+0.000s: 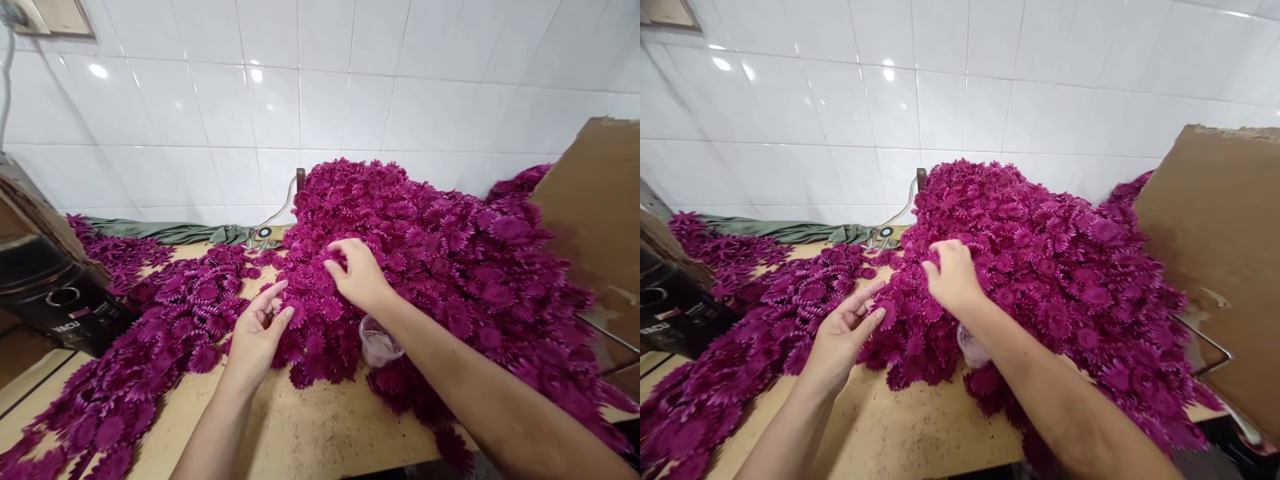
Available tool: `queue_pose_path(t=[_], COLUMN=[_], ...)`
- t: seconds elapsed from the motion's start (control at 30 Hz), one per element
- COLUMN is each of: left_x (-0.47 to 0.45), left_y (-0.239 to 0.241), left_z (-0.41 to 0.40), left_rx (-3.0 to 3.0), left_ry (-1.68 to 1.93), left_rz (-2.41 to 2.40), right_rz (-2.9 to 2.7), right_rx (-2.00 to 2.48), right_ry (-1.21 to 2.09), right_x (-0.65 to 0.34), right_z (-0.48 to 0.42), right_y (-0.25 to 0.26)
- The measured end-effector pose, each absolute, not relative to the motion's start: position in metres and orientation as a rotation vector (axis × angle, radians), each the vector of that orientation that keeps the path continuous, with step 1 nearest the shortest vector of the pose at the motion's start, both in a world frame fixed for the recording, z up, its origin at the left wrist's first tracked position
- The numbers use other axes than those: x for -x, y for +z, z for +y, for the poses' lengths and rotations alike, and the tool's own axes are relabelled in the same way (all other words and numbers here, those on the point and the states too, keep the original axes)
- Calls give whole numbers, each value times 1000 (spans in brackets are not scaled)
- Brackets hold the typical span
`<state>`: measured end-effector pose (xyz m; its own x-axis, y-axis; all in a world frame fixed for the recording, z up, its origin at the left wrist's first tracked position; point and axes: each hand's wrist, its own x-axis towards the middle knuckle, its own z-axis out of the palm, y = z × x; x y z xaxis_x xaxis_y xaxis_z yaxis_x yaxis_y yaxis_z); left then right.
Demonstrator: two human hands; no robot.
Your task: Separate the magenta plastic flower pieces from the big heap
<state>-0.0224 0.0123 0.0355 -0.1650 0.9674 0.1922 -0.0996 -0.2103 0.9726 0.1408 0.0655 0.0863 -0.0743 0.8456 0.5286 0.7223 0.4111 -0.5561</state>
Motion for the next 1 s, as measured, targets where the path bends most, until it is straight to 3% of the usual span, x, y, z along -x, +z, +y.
queue_pose_path(t=[0.13, 0.27, 0.33, 1.0], left_x=[16, 14, 15, 15], left_y=[36, 35, 34, 37], left_z=[16, 18, 18, 15], left_rx=[-1166, -1103, -1065, -1092], left_ry=[1552, 1553, 1548, 1635], left_rz=[1081, 1027, 992, 993], right_rz=[-2101, -1933, -1851, -1881], right_rx=[1104, 1053, 1038, 991], right_ry=[550, 1216, 1367, 1198], right_x=[-113, -104, -104, -98], right_z=[36, 38, 43, 45], right_y=[81, 73, 71, 65])
